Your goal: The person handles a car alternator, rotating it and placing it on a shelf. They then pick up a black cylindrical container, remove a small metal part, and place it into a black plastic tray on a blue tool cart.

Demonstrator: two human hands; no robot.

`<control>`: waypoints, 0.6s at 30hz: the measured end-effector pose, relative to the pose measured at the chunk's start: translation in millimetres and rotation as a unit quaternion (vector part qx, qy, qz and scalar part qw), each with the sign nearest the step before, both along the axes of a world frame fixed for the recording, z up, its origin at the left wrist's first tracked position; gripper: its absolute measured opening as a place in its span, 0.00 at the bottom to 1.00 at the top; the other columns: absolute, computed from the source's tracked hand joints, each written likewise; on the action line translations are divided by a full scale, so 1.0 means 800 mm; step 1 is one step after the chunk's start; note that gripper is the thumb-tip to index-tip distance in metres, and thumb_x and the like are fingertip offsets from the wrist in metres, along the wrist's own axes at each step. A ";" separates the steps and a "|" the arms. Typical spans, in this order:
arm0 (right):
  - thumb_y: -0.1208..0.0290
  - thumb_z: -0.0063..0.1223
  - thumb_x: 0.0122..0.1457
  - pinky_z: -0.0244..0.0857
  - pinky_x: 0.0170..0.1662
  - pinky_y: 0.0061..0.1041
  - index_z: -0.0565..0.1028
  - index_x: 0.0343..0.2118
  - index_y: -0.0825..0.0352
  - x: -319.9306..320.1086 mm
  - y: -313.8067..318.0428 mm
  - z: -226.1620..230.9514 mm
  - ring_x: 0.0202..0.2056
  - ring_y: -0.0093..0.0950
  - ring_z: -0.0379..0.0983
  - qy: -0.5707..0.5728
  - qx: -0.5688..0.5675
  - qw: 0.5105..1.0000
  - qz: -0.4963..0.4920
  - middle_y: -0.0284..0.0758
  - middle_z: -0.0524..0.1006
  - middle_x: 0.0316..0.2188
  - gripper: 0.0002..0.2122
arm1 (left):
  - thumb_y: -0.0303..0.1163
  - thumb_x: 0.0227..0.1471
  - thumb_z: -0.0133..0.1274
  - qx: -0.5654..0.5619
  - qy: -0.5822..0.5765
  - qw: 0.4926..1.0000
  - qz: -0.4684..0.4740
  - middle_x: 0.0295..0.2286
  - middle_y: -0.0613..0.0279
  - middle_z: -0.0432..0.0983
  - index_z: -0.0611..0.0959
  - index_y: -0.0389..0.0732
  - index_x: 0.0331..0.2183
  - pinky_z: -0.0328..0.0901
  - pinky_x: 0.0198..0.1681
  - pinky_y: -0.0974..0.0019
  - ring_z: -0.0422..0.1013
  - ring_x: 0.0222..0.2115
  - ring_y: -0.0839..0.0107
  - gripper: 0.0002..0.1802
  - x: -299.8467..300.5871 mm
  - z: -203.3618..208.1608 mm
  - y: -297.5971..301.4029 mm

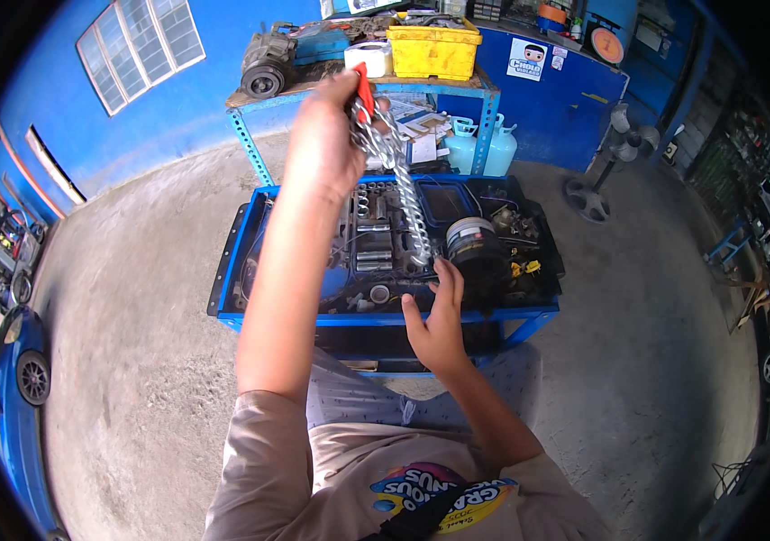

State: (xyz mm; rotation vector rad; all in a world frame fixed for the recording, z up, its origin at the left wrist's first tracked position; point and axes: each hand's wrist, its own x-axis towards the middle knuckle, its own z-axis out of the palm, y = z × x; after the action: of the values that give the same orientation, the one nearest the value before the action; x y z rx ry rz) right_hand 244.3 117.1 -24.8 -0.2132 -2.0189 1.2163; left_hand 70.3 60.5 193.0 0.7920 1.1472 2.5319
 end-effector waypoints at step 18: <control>0.52 0.34 0.71 0.65 0.57 0.40 0.66 0.60 0.60 -0.078 -0.030 0.037 0.53 0.31 0.71 0.139 -0.649 0.643 0.383 0.36 0.73 0.56 0.23 | 0.46 0.59 0.49 -0.022 -0.070 0.996 -0.046 0.21 0.66 0.65 0.73 0.44 0.31 0.54 0.16 0.74 0.64 0.21 0.73 0.15 0.055 0.017 -0.029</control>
State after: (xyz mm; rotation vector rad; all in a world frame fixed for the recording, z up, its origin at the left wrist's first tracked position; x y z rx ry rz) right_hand 181.7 93.2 4.6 0.2045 -0.5211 2.8532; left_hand 114.6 37.4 206.2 0.6311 1.0920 2.4354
